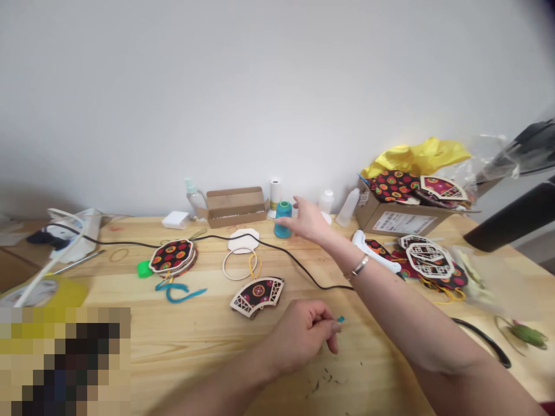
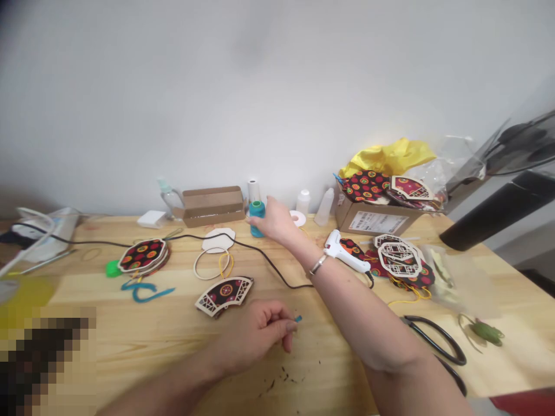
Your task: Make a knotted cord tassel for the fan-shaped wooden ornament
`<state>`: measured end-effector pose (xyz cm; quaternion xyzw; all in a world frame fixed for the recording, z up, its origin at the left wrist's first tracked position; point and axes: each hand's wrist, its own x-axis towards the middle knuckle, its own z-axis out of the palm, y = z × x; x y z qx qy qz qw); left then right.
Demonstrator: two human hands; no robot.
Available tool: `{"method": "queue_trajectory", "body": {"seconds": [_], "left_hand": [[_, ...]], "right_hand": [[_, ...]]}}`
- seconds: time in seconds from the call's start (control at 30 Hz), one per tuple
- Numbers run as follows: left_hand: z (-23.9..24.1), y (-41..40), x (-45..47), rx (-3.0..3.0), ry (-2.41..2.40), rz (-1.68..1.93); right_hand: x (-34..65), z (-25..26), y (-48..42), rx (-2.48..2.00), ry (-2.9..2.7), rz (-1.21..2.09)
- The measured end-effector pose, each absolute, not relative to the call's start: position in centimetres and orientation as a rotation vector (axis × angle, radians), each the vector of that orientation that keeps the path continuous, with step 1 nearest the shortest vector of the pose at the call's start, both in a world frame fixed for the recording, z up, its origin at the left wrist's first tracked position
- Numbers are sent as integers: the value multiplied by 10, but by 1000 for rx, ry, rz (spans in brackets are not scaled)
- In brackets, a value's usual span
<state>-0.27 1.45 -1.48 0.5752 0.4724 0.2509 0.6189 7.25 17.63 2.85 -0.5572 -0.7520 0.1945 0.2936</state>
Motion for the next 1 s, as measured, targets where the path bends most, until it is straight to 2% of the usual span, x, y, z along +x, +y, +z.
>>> {"method": "queue_trajectory", "body": {"seconds": [0.17, 0.23, 0.33, 0.47, 0.63, 0.77, 0.83, 0.87, 1.0], "left_hand": [[-13, 18, -6, 1308, 1085, 623], [-13, 18, -7, 1304, 1057, 649], [-13, 18, -7, 1311, 1040, 674], [-15, 20, -7, 1302, 1046, 704], [-17, 24, -10, 1220, 1094, 791], [-20, 27, -13, 1163, 1091, 837], [-22, 28, -14, 1140, 1090, 836], [-24, 29, -14, 1134, 1093, 840], [-27, 30, -13, 1113, 1164, 885]], "right_hand": [[141, 63, 143, -1438, -1856, 390], [165, 59, 127, -1501, -1875, 258], [180, 37, 106, -1567, -2005, 294], [172, 13, 89, -1386, -2101, 668], [165, 17, 82, -1069, -2065, 1285], [169, 13, 81, -982, -2062, 1532], [170, 8, 83, -1011, -2117, 1444], [171, 5, 85, -1069, -2159, 1301], [175, -3, 94, -1472, -2394, 279]]}}
